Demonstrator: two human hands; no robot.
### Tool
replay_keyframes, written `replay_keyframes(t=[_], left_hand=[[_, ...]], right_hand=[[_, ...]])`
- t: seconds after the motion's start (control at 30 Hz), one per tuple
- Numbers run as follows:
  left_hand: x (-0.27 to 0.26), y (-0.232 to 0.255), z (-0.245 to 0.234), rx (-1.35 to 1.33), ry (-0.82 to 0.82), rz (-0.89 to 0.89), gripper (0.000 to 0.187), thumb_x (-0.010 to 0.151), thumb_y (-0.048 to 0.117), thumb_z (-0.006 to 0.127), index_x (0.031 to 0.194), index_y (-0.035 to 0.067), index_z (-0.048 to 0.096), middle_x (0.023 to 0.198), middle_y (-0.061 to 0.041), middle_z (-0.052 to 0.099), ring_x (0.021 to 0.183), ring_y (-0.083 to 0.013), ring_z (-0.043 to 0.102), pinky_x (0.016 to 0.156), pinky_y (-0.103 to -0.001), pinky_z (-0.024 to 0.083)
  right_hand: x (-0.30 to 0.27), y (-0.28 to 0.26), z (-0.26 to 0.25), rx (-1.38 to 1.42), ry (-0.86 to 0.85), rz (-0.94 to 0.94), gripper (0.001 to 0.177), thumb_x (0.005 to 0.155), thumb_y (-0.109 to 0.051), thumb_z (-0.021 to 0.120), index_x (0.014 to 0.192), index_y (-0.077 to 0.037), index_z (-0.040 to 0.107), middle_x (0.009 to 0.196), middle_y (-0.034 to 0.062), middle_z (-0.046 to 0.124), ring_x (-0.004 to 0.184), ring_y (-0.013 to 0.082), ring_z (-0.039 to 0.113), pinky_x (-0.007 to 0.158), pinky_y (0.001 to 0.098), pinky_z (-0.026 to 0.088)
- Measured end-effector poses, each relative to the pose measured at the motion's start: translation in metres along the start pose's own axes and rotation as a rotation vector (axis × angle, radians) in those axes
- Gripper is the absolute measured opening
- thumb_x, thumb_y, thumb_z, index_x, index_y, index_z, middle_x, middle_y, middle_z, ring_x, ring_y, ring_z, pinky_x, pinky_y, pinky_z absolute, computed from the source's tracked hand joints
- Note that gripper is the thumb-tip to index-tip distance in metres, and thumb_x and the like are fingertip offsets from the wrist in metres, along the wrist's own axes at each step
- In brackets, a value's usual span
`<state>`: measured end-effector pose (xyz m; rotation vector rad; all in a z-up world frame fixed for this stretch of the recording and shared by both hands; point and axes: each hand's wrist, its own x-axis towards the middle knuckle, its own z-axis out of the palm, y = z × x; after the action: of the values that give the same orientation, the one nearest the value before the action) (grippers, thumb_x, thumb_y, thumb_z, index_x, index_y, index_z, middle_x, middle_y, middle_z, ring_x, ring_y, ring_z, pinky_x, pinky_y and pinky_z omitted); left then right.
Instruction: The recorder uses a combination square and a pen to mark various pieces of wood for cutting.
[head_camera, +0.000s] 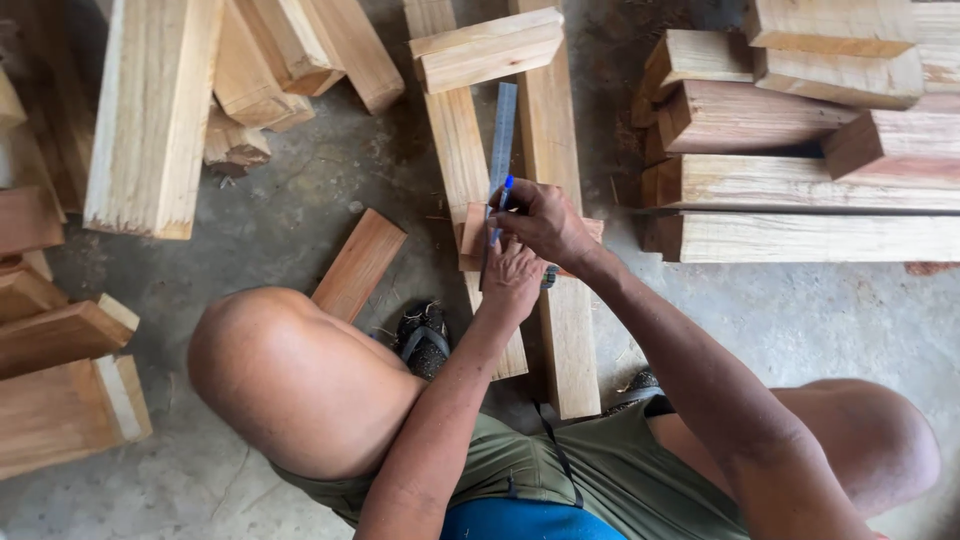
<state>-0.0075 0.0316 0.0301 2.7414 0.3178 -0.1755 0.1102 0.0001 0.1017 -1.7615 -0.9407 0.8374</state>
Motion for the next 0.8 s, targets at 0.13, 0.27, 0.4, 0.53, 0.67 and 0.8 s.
replay_keyframes(t=[0.13,0.27,0.4,0.53,0.67,0.8], left_hand=[[0.007,-0.004,0.046,0.067,-0.167,0.023,0.048,0.103,0.025,0.052,0.15,0.02,0.051,0.156,-0.005,0.05,0.152,-0.0292,0.035,0.127,-0.063,0.014],[0.016,-0.008,0.086,0.048,0.055,-0.016,0.055,0.09,0.025,0.056,0.144,0.014,0.053,0.149,-0.008,0.054,0.142,-0.0285,0.04,0.117,-0.057,0.021],[0.007,-0.005,0.053,0.052,-0.072,0.007,0.051,0.1,0.027,0.056,0.148,0.011,0.053,0.152,-0.011,0.054,0.146,-0.03,0.039,0.122,-0.058,0.021],[0.004,-0.003,0.023,0.034,-0.101,0.053,0.051,0.098,0.022,0.055,0.149,0.016,0.052,0.153,-0.007,0.052,0.15,-0.0285,0.034,0.123,-0.065,0.013],[0.001,-0.002,0.024,-0.021,0.174,0.093,0.058,0.092,0.018,0.055,0.15,0.023,0.051,0.16,-0.003,0.042,0.152,-0.028,0.029,0.12,-0.071,0.01],[0.002,-0.003,0.022,0.01,0.163,0.077,0.059,0.094,0.019,0.056,0.153,0.021,0.047,0.166,-0.004,0.035,0.155,-0.0277,0.026,0.119,-0.07,0.011]], right_hand=[[0.003,-0.009,0.017,-0.258,-0.012,0.165,0.023,0.089,-0.022,0.081,0.098,-0.003,0.073,0.084,0.009,0.078,0.076,0.0145,0.074,0.07,0.0343,0.059],[0.005,-0.002,0.027,-0.238,-0.027,0.073,0.022,0.088,-0.023,0.078,0.1,-0.005,0.073,0.086,0.0084,0.078,0.077,0.0159,0.075,0.07,0.0347,0.06],[0.012,-0.014,0.026,-0.4,-0.034,0.04,0.024,0.09,-0.026,0.078,0.1,-0.005,0.073,0.086,0.0117,0.076,0.075,0.0225,0.074,0.068,0.0382,0.058],[0.03,-0.017,0.02,-0.507,-0.03,0.012,0.021,0.092,-0.027,0.076,0.099,-0.007,0.074,0.082,0.0099,0.075,0.071,0.0237,0.074,0.066,0.0383,0.059],[0.051,-0.01,0.008,-0.618,0.116,-0.279,0.016,0.093,-0.021,0.076,0.103,-0.009,0.075,0.09,0.0104,0.076,0.074,0.0262,0.073,0.064,0.0386,0.058],[0.042,-0.013,0.011,-0.452,0.095,0.0,0.017,0.095,-0.024,0.076,0.103,-0.009,0.074,0.085,0.0088,0.077,0.067,0.0226,0.074,0.06,0.0375,0.059]])
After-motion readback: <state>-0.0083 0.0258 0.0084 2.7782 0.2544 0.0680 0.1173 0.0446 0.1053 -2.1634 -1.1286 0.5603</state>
